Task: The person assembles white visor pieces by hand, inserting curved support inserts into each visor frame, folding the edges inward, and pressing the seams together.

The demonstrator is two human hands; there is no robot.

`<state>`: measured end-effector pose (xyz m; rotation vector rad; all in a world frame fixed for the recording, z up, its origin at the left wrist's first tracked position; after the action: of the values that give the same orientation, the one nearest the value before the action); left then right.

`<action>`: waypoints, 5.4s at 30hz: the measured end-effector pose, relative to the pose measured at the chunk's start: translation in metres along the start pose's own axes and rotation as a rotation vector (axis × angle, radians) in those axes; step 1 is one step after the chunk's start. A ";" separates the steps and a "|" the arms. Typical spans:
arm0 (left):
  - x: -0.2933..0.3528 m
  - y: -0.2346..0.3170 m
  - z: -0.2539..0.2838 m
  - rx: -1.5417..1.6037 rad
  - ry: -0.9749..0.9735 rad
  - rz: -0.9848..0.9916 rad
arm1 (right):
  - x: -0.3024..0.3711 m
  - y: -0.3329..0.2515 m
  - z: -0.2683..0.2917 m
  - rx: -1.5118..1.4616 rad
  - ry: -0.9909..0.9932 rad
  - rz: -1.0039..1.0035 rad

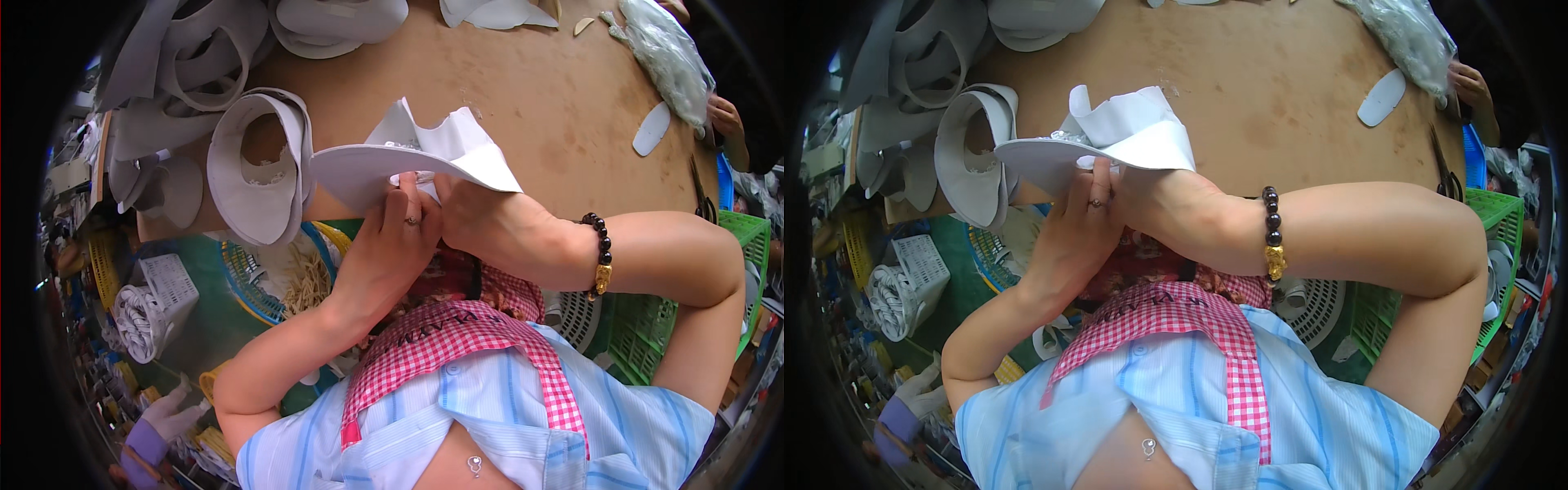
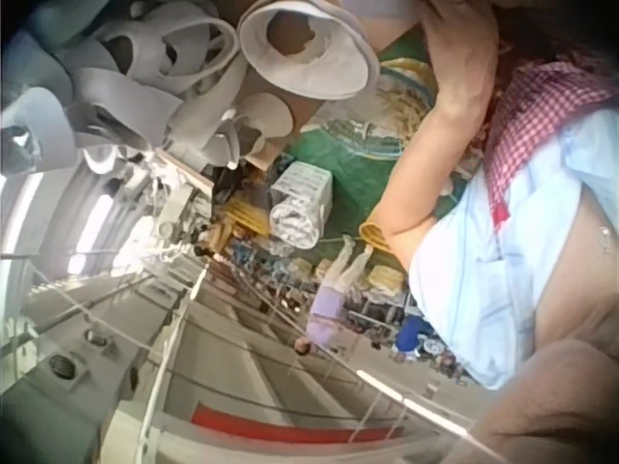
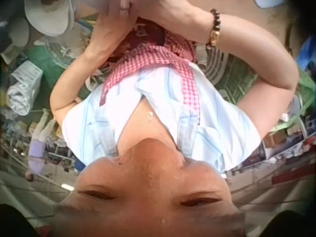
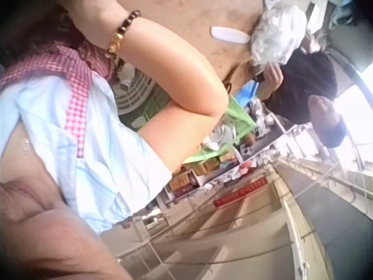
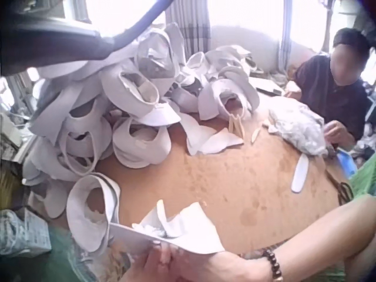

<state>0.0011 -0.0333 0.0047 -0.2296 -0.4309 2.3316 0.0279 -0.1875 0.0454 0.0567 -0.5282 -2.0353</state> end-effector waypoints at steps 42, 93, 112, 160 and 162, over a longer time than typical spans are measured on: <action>-0.029 -0.038 0.001 2.615 0.733 0.285 | -0.024 0.067 -0.007 -1.977 0.612 -0.165; 0.012 -0.010 -0.024 2.579 0.726 0.269 | -0.002 0.018 -0.002 -0.772 1.033 -0.153; 0.022 -0.003 -0.022 2.586 0.442 0.487 | -0.013 0.041 -0.010 -1.556 0.197 -0.353; 0.029 0.019 -0.002 2.801 0.474 0.453 | 0.011 0.001 -0.010 -1.574 0.323 -0.432; 0.029 0.020 0.000 2.807 0.500 0.469 | 0.012 -0.003 -0.008 -1.594 0.472 -0.509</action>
<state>-0.0328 -0.0262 -0.0037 0.5064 2.9025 0.9972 0.0219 -0.1988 0.0395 -0.3062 1.5583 -2.2462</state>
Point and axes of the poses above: each hand's wrist, its own x-axis away from the middle knuckle, its own z-axis out of the back of the hand, y = z × x, the point moved 1 cm from there along -x, towards the middle knuckle, and after that the axes turned 6 degrees about -y, right-handed, at the moved point
